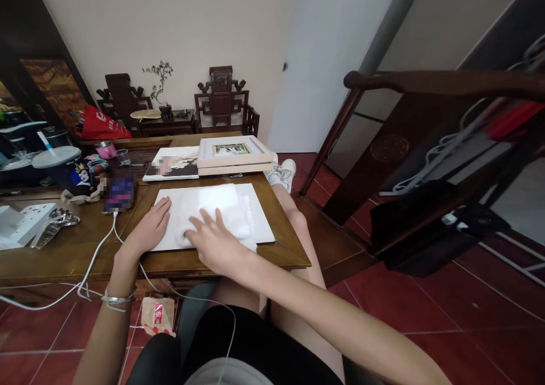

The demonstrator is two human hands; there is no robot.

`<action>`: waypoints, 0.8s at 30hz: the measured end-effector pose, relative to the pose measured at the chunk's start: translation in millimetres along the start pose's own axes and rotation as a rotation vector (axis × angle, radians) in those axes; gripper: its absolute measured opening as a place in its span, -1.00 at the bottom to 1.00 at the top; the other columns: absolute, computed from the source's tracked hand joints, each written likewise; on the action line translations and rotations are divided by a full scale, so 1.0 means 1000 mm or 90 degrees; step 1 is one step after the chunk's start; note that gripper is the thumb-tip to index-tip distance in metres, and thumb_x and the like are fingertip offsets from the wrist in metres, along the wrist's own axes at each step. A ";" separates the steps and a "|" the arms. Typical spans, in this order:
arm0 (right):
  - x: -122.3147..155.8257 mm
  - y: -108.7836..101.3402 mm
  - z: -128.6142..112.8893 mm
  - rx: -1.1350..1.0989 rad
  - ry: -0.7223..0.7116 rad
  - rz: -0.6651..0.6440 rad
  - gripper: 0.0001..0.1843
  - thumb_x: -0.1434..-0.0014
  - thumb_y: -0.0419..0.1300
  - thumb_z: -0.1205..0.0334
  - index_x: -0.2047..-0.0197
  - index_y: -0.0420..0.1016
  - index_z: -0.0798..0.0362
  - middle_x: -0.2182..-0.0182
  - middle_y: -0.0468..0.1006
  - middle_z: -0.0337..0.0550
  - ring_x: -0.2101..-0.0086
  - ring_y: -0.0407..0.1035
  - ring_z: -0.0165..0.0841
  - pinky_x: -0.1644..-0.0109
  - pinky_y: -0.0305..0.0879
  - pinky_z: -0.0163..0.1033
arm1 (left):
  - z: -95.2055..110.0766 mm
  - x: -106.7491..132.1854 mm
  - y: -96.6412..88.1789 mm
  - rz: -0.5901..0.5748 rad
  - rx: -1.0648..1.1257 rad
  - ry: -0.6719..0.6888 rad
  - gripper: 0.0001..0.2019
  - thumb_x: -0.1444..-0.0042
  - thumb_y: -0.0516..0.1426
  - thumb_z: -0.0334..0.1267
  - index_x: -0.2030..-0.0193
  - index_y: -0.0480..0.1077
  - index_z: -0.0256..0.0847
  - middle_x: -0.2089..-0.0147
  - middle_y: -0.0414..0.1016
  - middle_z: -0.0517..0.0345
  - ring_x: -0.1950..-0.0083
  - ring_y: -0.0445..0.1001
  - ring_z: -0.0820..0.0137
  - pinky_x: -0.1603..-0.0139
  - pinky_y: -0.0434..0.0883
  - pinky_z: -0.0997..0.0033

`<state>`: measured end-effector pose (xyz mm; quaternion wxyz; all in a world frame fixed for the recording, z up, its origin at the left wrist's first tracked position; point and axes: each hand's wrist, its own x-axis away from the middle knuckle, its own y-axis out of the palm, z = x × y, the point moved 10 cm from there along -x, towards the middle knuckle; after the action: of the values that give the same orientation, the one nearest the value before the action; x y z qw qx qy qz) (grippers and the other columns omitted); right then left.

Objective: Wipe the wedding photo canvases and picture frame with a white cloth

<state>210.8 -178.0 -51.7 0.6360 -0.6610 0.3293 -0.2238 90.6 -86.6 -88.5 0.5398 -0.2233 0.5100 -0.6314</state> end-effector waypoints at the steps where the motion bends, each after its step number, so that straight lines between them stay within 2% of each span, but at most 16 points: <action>1: 0.011 -0.002 -0.009 -0.010 -0.011 -0.006 -0.50 -0.04 -0.03 0.62 -0.03 0.42 0.19 -0.24 0.25 0.18 -0.29 -0.05 0.10 -0.28 -0.07 0.32 | 0.000 0.000 0.000 0.001 -0.002 0.000 -0.49 -0.29 -0.20 -0.20 -0.30 0.15 -0.39 -0.40 0.10 -0.21 -0.44 0.02 0.16 -0.40 0.04 -0.01; 4: 0.037 -0.008 -0.034 -0.038 -0.054 -0.030 -0.56 -0.03 0.00 0.60 0.06 0.46 0.15 -0.21 0.30 0.13 -0.29 -0.03 0.10 -0.29 -0.03 0.29 | 0.002 0.001 0.000 -0.009 -0.006 -0.003 -0.49 -0.30 -0.20 -0.21 -0.30 0.15 -0.38 -0.40 0.10 -0.18 -0.44 0.01 0.18 -0.41 0.04 0.02; 7: 0.044 -0.011 -0.043 -0.065 -0.074 -0.047 -0.61 -0.04 0.02 0.57 0.10 0.47 0.13 -0.18 0.34 0.12 -0.28 0.00 0.09 -0.28 -0.01 0.28 | 0.004 0.001 -0.001 -0.022 -0.012 -0.011 -0.48 -0.29 -0.21 -0.21 -0.30 0.15 -0.43 -0.40 0.08 -0.21 -0.44 0.00 0.16 -0.41 0.03 0.02; 10: 0.027 -0.011 -0.031 -0.085 -0.058 -0.025 -0.55 -0.06 0.00 0.59 0.02 0.44 0.13 -0.20 0.30 0.12 -0.28 0.02 0.04 -0.28 0.00 0.27 | 0.003 0.001 -0.001 -0.025 -0.020 -0.013 -0.47 -0.29 -0.21 -0.22 -0.30 0.14 -0.49 -0.40 0.07 -0.26 -0.44 0.00 0.15 -0.41 0.03 0.02; 15: -0.034 -0.003 0.007 -0.022 0.003 -0.019 -0.54 -0.09 -0.02 0.60 -0.04 0.40 0.18 -0.05 0.40 0.21 -0.17 0.18 -0.01 -0.19 0.09 0.24 | 0.001 0.000 0.001 -0.021 -0.009 -0.003 -0.47 -0.28 -0.22 -0.22 -0.31 0.15 -0.42 -0.40 0.09 -0.21 -0.44 0.01 0.18 -0.41 0.03 0.04; 19: -0.072 0.004 0.029 0.049 0.045 -0.018 -0.52 -0.11 -0.02 0.57 -0.09 0.37 0.17 -0.06 0.40 0.19 -0.14 0.18 0.01 -0.17 0.09 0.24 | 0.001 0.000 0.000 -0.026 -0.006 -0.004 -0.46 -0.28 -0.22 -0.22 -0.31 0.13 -0.47 -0.40 0.07 -0.25 -0.44 0.00 0.16 -0.41 0.04 0.02; 21: -0.074 0.006 0.028 0.071 0.040 -0.009 -0.51 -0.13 -0.03 0.56 -0.11 0.36 0.17 -0.10 0.37 0.18 -0.15 0.17 0.02 -0.18 0.07 0.26 | 0.002 -0.001 0.000 -0.025 -0.004 -0.002 -0.46 -0.28 -0.22 -0.22 -0.31 0.13 -0.48 -0.40 0.07 -0.25 -0.44 0.01 0.16 -0.41 0.04 0.01; 24: -0.056 0.008 0.012 0.086 0.000 -0.009 -0.50 -0.13 -0.03 0.57 -0.13 0.35 0.16 -0.15 0.33 0.17 -0.19 0.13 0.03 -0.21 0.02 0.28 | 0.003 0.000 -0.001 -0.025 -0.005 -0.001 -0.46 -0.28 -0.22 -0.24 -0.31 0.14 -0.48 -0.40 0.08 -0.26 -0.44 0.01 0.16 -0.41 0.04 0.01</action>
<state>180.1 -129.4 -53.6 0.6772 -0.6191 0.3090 -0.2503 92.9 -87.7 -86.2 0.5269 -0.2355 0.5078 -0.6396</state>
